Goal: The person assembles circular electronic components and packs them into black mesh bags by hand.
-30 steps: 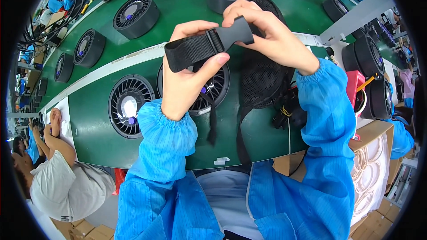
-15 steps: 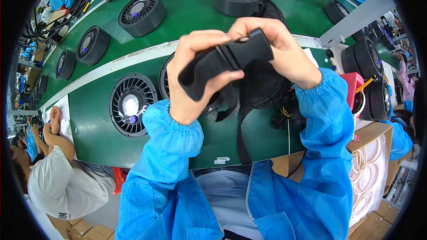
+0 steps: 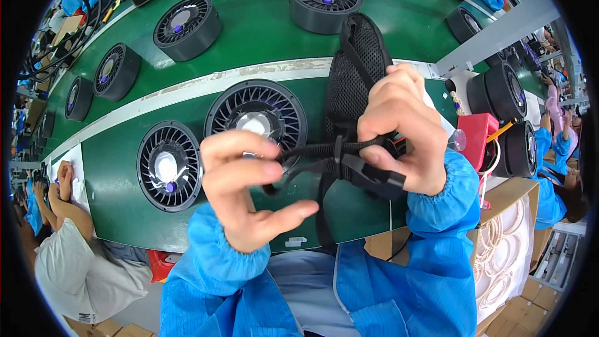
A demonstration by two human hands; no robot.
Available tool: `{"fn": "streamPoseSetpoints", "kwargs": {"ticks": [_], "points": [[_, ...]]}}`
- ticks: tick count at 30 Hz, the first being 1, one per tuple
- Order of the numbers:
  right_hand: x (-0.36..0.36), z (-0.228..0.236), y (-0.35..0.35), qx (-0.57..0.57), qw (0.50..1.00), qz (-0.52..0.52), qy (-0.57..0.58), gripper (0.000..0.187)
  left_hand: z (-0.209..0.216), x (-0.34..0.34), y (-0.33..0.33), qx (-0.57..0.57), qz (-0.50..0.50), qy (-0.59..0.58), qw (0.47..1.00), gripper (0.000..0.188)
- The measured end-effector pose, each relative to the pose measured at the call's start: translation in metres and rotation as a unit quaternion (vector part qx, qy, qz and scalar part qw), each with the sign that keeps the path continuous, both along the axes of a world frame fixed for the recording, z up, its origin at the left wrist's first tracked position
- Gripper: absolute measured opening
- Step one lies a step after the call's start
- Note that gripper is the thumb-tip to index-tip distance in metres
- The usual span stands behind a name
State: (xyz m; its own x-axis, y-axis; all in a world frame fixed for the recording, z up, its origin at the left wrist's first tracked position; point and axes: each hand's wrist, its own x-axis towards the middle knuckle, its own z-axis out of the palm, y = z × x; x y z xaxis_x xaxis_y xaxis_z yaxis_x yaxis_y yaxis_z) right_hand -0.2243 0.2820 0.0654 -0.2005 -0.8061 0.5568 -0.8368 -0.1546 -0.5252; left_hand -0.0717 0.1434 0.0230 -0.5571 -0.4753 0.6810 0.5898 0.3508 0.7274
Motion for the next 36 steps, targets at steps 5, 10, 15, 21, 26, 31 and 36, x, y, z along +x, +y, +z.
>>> {"fn": "streamPoseSetpoints", "kwargs": {"ticks": [5,10,15,21,26,31,36], "points": [[0.008,-0.006,-0.004,-0.010,0.997,-0.029,0.073,0.020,0.012,0.013,-0.001,-0.111,0.079,-0.175,0.975,0.035],[0.005,-0.008,-0.005,-0.005,0.996,-0.025,0.087,0.021,0.014,0.008,-0.004,-0.149,0.087,-0.263,0.949,0.023],[0.008,-0.014,-0.009,-0.003,0.997,-0.034,0.065,0.024,0.008,-0.001,-0.007,-0.054,-0.001,-0.237,0.970,0.015],[0.030,-0.011,0.006,-0.031,0.993,-0.052,-0.100,0.025,0.003,-0.004,-0.006,-0.005,-0.041,-0.219,0.975,0.011],[0.040,-0.011,0.006,0.038,0.997,-0.060,-0.035,0.024,0.005,-0.004,-0.007,-0.052,-0.045,-0.194,0.979,0.010],[0.041,-0.015,0.008,-0.010,0.997,-0.069,-0.031,0.026,0.007,0.002,-0.003,-0.006,-0.057,-0.199,0.978,0.010],[0.043,-0.020,0.012,-0.018,0.996,-0.082,0.000,0.027,0.006,0.008,-0.010,-0.226,0.025,-0.210,0.951,0.008]]}}
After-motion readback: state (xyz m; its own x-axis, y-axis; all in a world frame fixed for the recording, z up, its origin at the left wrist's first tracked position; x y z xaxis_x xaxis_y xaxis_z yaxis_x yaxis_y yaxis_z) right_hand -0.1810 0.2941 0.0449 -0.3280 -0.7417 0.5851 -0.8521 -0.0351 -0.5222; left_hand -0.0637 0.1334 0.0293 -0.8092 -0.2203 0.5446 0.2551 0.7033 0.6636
